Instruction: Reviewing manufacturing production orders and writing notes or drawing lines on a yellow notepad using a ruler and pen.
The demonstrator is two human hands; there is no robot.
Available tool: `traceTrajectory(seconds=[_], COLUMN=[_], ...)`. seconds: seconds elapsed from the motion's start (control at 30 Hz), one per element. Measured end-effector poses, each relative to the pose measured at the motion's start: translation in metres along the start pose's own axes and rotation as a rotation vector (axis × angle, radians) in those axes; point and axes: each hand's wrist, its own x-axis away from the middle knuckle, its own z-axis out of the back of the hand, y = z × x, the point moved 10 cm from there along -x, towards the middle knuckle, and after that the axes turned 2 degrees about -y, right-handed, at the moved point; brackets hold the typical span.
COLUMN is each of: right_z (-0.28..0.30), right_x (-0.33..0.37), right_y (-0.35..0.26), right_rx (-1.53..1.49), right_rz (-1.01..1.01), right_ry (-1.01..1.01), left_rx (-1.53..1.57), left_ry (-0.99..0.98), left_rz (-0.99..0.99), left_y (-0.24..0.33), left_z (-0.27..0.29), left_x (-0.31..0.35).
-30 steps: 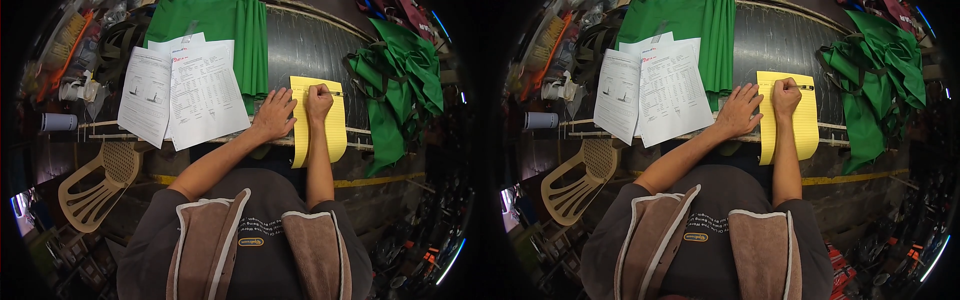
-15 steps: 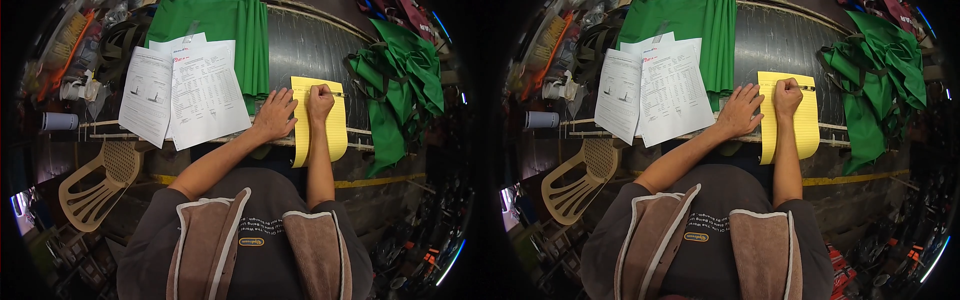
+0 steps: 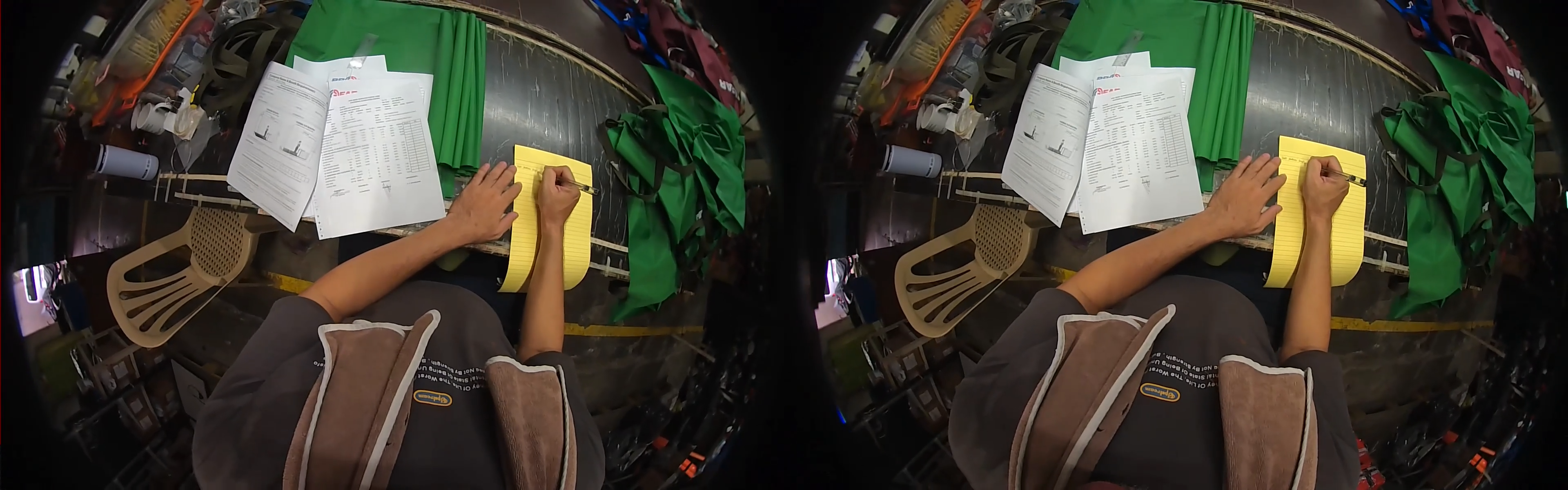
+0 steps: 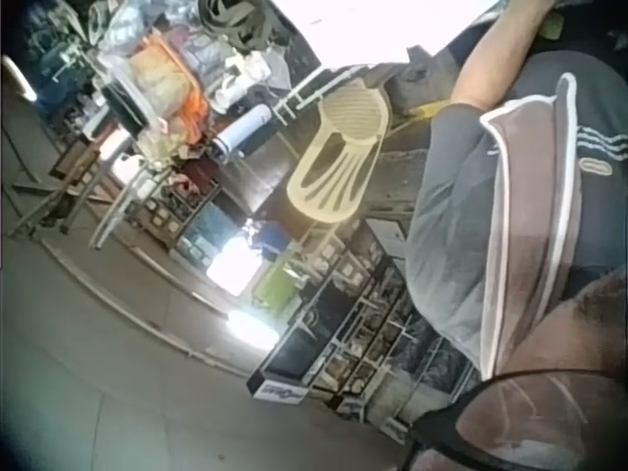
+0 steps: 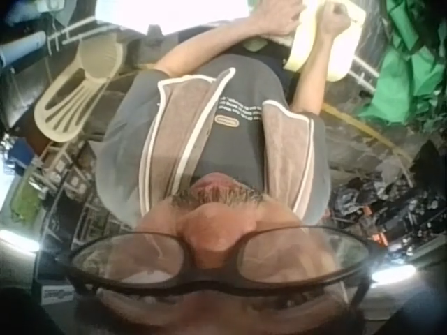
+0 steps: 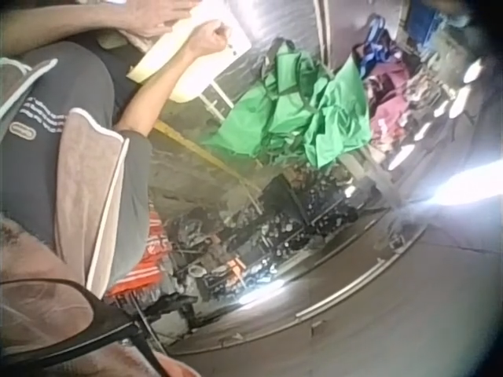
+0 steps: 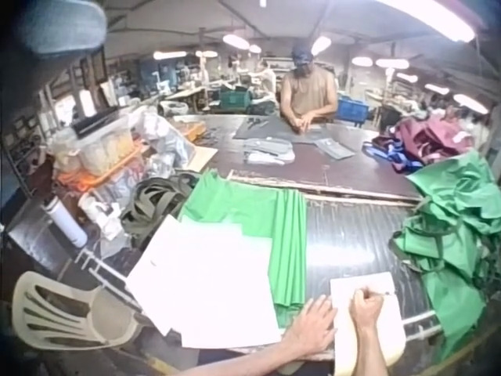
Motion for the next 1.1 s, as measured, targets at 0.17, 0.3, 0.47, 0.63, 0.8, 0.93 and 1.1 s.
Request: traceTrajectory(seconds=[0.17, 0.3, 0.47, 0.63, 0.8, 0.93, 1.1], right_z=[-0.002, -0.004, 0.001, -0.008, 0.005, 0.008, 0.007], right_x=[-0.005, -0.012, -0.014, -0.008, -0.011, -0.010, -0.010], right_y=[0.003, -0.002, 0.028, 0.043, 0.024, 0.017, 0.013], right_rx=[0.016, 0.041, -0.055, -0.348, -0.192, -0.097, -0.060], right_rz=[-0.018, -0.052, -0.186, -0.223, -0.118, -0.100, -0.086], right_ry=[-0.037, -0.106, -0.111, -0.018, 0.036, 0.040, 0.046], left_rx=[0.002, 0.006, 0.039, -0.008, -0.013, -0.012, -0.015], left_ry=[0.005, 0.011, -0.015, -0.044, -0.049, -0.046, -0.046], left_rz=[0.000, -0.001, 0.005, 0.037, 0.004, 0.000, 0.001], left_y=[-0.001, 0.000, 0.003, -0.009, -0.003, -0.002, -0.002], left_z=[0.001, 0.001, -0.004, -0.004, -0.007, -0.007, -0.006], left_x=[0.000, -0.001, -0.006, 0.001, -0.002, -0.003, -0.002])
